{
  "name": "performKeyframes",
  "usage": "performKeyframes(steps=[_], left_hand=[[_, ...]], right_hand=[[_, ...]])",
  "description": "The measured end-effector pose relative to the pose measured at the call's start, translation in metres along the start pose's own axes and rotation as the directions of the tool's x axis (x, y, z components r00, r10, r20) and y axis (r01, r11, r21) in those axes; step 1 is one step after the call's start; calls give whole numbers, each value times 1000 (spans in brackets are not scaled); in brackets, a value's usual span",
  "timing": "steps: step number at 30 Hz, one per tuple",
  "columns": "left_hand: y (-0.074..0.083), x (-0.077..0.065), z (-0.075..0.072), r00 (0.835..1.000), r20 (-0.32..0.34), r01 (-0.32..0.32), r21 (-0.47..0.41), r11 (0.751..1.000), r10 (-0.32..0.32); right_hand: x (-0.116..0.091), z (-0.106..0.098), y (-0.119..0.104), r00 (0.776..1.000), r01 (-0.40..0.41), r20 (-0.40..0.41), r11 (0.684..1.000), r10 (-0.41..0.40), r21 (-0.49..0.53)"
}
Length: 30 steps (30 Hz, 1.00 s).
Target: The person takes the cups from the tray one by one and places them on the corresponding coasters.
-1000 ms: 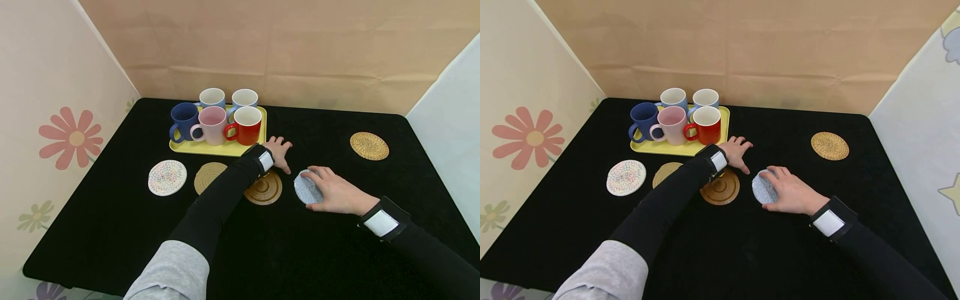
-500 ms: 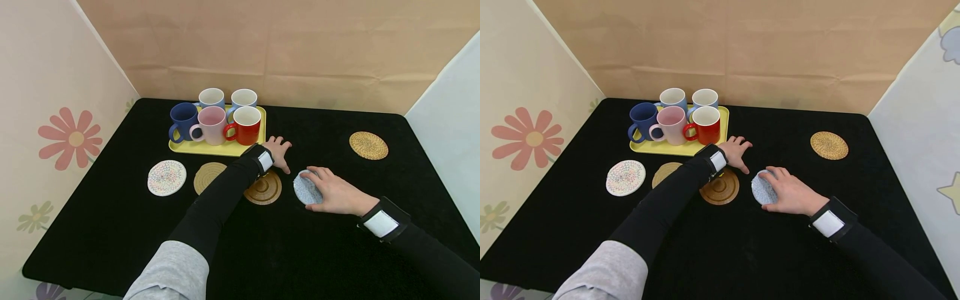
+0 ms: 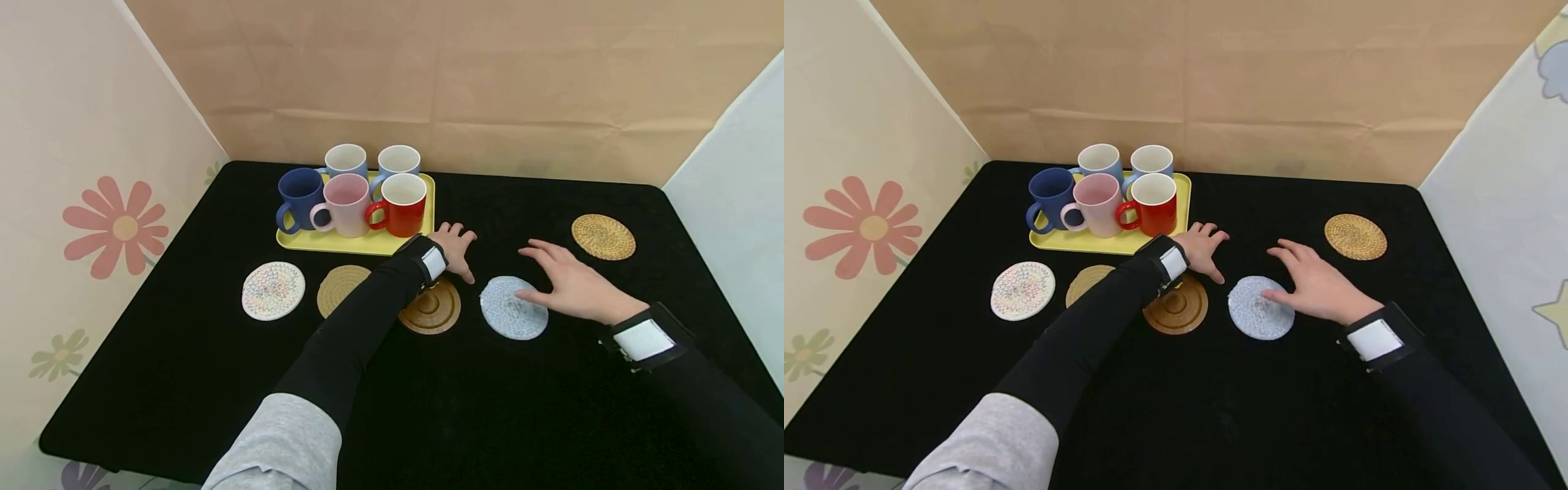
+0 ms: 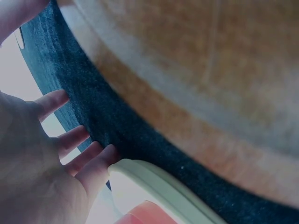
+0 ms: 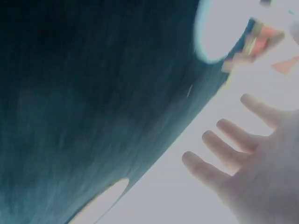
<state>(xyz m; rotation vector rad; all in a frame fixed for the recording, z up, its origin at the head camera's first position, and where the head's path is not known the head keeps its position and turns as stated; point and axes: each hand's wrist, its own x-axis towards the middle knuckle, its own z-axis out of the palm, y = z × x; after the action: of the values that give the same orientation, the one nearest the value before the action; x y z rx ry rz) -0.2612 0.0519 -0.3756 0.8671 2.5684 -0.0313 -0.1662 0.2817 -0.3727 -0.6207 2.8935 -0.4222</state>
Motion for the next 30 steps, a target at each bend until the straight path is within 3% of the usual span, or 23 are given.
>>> performKeyframes(steps=[4, 8, 14, 19, 27, 30], left_hand=[[-2, 7, 2, 1000, 19, 8, 2, 1000, -8], [-3, 6, 0, 1000, 20, 10, -3, 1000, -10], [-2, -10, -5, 1000, 4, -15, -21, 1000, 15], [0, -17, -7, 999, -12, -42, -39, 998, 42], [2, -15, -7, 999, -13, -38, -27, 999, 38], [1, -7, -4, 1000, -1, -18, -13, 1000, 18]], right_hand=[[9, -18, 32, 994, -94, -52, 996, 94, 9], [17, -28, 67, 978, -184, -107, 983, 181, -16], [18, -33, 111, 919, -381, -120, 925, 377, -13], [17, -29, 125, 885, -453, -114, 892, 451, 12], [22, -23, 130, 861, -501, -69, 864, 503, 49], [23, -22, 133, 856, -512, -53, 857, 515, 57]])
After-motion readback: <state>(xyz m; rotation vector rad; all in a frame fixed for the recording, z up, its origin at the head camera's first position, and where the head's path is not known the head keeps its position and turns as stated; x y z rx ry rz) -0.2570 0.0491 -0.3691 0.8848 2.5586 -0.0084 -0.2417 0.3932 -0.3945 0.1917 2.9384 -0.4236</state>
